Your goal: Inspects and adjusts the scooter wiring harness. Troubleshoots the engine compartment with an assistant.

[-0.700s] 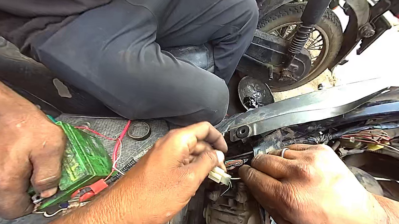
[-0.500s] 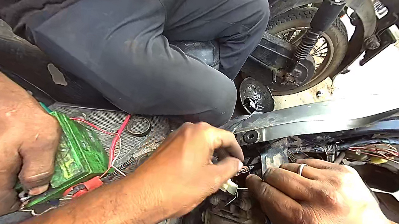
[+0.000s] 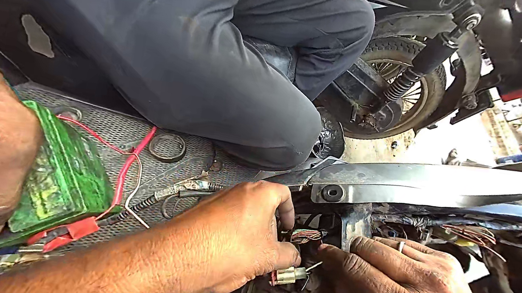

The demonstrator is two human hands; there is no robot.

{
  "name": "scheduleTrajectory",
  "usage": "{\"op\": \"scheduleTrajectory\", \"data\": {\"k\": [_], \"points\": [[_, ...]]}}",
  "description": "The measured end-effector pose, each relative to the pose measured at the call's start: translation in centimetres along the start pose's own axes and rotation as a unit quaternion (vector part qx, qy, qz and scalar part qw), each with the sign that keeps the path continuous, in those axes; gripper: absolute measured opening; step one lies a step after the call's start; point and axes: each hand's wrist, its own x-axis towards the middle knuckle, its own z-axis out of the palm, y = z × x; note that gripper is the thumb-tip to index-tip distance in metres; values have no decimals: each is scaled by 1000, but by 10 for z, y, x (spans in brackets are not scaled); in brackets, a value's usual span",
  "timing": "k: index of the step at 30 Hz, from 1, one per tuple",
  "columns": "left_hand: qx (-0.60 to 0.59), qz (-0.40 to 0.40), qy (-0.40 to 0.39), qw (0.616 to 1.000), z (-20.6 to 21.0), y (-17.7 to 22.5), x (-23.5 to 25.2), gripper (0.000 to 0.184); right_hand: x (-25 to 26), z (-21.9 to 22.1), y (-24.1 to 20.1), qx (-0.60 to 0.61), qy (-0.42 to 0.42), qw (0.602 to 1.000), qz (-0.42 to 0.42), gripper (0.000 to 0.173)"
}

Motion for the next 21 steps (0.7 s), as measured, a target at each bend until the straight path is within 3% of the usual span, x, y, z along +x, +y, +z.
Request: {"op": "scheduleTrajectory", "data": {"k": [4,9,14,21], "points": [[41,65,-4,997,-10,0,3,24,5,-6,-1,22,-48,998,46,18],[61,128,-78,987,-13,-5,19,19,10,-7,3,91,-73,991,73,17],[72,116,3,991,-6,-6,19,18,11,-3,3,110,-110,985,70,19],[62,111,57,990,2,-11,16,17,16,-3,6,158,-148,971,106,18]]}}
